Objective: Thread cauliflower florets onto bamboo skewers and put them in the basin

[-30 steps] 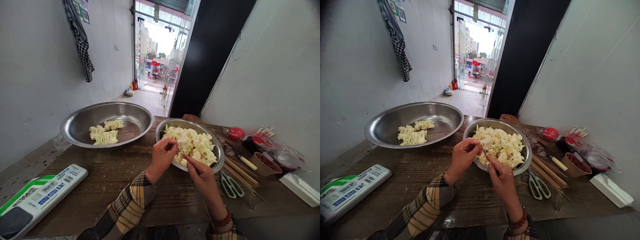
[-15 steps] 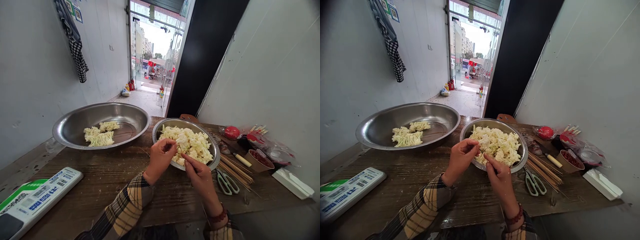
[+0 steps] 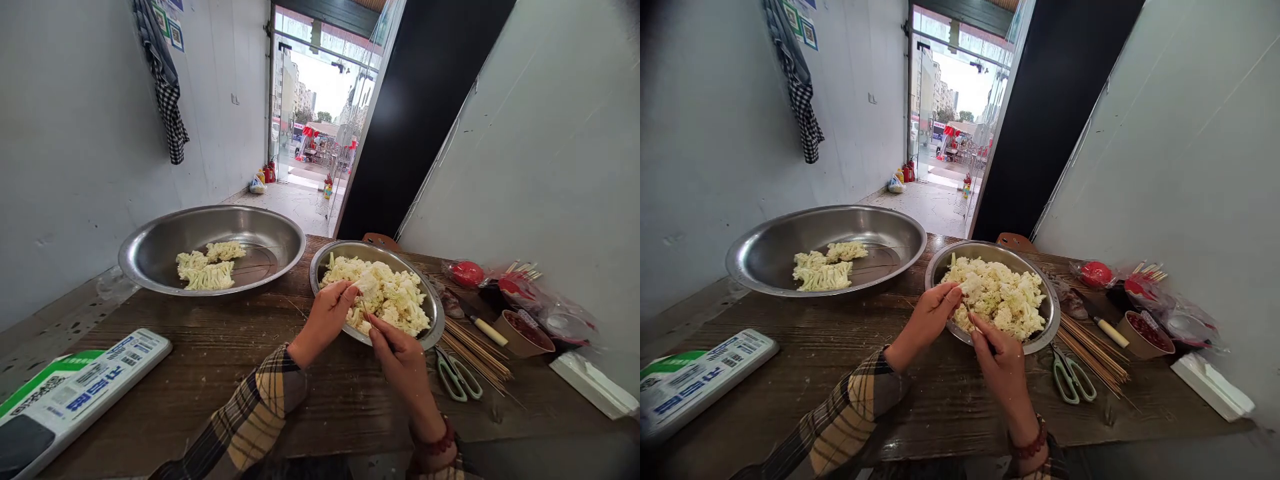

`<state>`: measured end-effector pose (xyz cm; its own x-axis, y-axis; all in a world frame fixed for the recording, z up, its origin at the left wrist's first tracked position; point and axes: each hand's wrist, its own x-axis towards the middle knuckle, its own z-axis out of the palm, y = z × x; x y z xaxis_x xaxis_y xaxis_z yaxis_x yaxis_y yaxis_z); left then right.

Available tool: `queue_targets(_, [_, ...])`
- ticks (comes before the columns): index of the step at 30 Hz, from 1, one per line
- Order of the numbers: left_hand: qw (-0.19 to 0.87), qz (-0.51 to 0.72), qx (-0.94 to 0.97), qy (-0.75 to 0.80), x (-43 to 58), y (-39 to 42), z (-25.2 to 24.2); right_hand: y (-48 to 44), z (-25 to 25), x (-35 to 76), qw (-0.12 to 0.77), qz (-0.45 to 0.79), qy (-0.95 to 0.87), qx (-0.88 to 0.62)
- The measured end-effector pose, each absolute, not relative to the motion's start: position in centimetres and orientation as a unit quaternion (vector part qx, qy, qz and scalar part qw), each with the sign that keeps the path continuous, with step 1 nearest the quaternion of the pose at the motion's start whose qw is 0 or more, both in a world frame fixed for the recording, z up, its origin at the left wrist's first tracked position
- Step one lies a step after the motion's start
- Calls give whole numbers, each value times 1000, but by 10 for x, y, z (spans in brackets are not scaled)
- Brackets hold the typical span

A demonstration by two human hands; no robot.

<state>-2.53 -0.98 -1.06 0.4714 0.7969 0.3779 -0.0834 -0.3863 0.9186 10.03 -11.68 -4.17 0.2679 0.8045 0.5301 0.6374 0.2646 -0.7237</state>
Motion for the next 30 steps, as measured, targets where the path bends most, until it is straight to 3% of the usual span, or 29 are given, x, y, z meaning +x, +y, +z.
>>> queue_targets(12, [397,455,754,258,-19,-13,-17,-119,-43,97,549,62,-571,-608])
queue_targets(18, [357,400,823,188,-14,-21,-20,-117,-41,99,544,56,-550,-631])
queue_targets(30, [449,414,758,230,-19,-16,-13,-119,-40,95,538,105,-552,-628])
